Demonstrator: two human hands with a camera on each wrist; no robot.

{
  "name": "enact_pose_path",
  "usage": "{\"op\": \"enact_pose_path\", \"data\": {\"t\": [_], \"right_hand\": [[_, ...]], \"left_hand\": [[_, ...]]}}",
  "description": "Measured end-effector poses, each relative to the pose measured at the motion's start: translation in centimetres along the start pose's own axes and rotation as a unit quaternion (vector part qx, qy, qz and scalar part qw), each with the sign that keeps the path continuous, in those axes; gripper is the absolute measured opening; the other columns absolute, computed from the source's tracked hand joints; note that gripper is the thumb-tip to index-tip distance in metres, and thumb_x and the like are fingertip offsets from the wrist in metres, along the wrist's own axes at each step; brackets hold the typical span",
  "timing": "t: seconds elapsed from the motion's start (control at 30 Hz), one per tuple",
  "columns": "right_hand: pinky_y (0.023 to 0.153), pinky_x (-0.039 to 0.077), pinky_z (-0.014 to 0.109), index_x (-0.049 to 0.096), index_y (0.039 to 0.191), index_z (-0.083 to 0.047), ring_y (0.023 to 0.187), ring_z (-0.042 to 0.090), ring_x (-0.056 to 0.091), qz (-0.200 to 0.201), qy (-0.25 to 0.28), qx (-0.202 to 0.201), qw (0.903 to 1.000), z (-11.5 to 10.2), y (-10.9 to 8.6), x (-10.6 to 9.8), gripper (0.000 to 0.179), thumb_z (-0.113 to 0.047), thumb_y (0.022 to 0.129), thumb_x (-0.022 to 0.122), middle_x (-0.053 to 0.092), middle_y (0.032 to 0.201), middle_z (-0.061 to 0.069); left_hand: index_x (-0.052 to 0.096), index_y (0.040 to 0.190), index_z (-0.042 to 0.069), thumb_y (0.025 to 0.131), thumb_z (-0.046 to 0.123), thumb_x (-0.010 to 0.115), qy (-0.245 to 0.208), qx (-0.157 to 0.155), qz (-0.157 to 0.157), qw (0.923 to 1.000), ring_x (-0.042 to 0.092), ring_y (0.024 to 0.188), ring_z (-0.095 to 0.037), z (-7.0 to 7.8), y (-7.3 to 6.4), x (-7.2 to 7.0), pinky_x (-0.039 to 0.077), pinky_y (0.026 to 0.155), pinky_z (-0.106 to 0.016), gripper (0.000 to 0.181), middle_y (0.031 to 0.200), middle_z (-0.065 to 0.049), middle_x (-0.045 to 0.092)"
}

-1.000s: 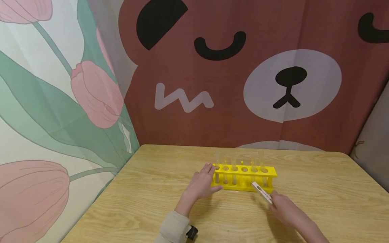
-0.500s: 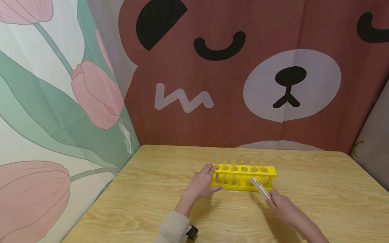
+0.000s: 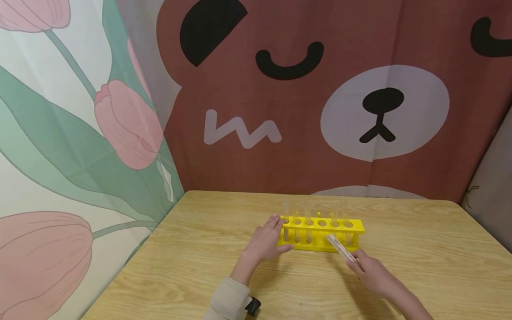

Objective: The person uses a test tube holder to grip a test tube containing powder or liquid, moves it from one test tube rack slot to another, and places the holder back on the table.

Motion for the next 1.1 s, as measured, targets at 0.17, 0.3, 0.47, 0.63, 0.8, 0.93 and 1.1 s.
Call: {"op": "enact_pose_path", "data": {"t": [0.17,0.3,0.47,0.63,0.8,0.93,1.1], "right_hand": [[0.038,0.033,0.022,0.043,0.107,0.009,0.044,0.006,0.035,-0.002,0.004,-0.005,1.0,0.02,0.0,-0.05,0.033,-0.022,0.095,0.045,0.042,0.061,0.003],[0.039,0.033,0.021,0.043,0.108,0.01,0.044,0.006,0.036,0.003,-0.003,-0.014,0.9999,0.09,-0.07,-0.14,0.031,-0.016,0.092,0.05,0.04,0.06,0.002],[0.039,0.034,0.021,0.044,0.107,0.011,0.045,0.006,0.036,0.009,-0.01,-0.024,0.9996,-0.01,-0.1,-0.15,0.03,-0.013,0.091,0.051,0.039,0.059,0.001],[0.04,0.034,0.021,0.045,0.106,0.01,0.046,0.006,0.036,0.015,-0.016,-0.031,0.9993,-0.25,-0.1,-0.06,0.028,-0.013,0.091,0.051,0.039,0.059,0.001],[0.039,0.034,0.021,0.046,0.104,0.009,0.046,0.005,0.036,0.024,-0.023,-0.04,0.9986,-0.54,-0.01,0.0,0.026,-0.013,0.091,0.051,0.039,0.059,0.0],[0.04,0.035,0.022,0.047,0.103,0.009,0.045,0.005,0.036,0.03,-0.025,-0.04,0.9984,-0.74,0.14,0.02,0.025,-0.012,0.091,0.052,0.039,0.059,0.0],[0.04,0.035,0.023,0.049,0.103,0.009,0.045,0.006,0.036,0.039,-0.025,-0.035,0.9983,-0.89,0.22,0.05,0.026,-0.014,0.09,0.053,0.039,0.059,0.0]], "left_hand": [[0.033,0.139,0.008,0.083,0.058,0.048,-0.001,0.0,0.0,1.0,0.02,0.132,-0.016,0.03,0.01,-0.04,0.035,0.094,-0.042,0.076,0.143,-0.006,0.027],[0.033,0.139,0.008,0.083,0.057,0.048,-0.005,-0.001,0.0,1.0,0.019,0.132,-0.016,0.05,0.03,-0.02,0.035,0.095,-0.042,0.076,0.143,-0.006,0.027],[0.032,0.139,0.008,0.083,0.057,0.049,-0.007,-0.005,-0.001,1.0,0.019,0.132,-0.016,0.07,0.05,0.01,0.034,0.095,-0.042,0.076,0.143,-0.006,0.027],[0.033,0.139,0.008,0.083,0.057,0.048,-0.003,-0.004,0.001,1.0,0.02,0.132,-0.016,0.05,0.04,0.05,0.035,0.094,-0.042,0.076,0.143,-0.006,0.027],[0.032,0.139,0.008,0.083,0.057,0.048,-0.004,-0.001,0.004,1.0,0.02,0.132,-0.017,0.02,0.08,0.09,0.035,0.094,-0.042,0.076,0.143,-0.006,0.027],[0.032,0.139,0.008,0.083,0.058,0.048,-0.004,-0.002,0.004,1.0,0.02,0.132,-0.016,0.0,0.14,0.12,0.035,0.094,-0.042,0.077,0.143,-0.006,0.027],[0.032,0.139,0.008,0.083,0.058,0.048,-0.006,-0.004,0.0,1.0,0.019,0.132,-0.016,0.0,0.13,0.15,0.035,0.094,-0.042,0.077,0.143,-0.005,0.027]]}}
Point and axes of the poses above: each hand's wrist, its own y-axis towards the middle knuckle, its own x-axis out of the palm, z = x × y, the point moved 1 cm from there along y, towards the middle knuckle
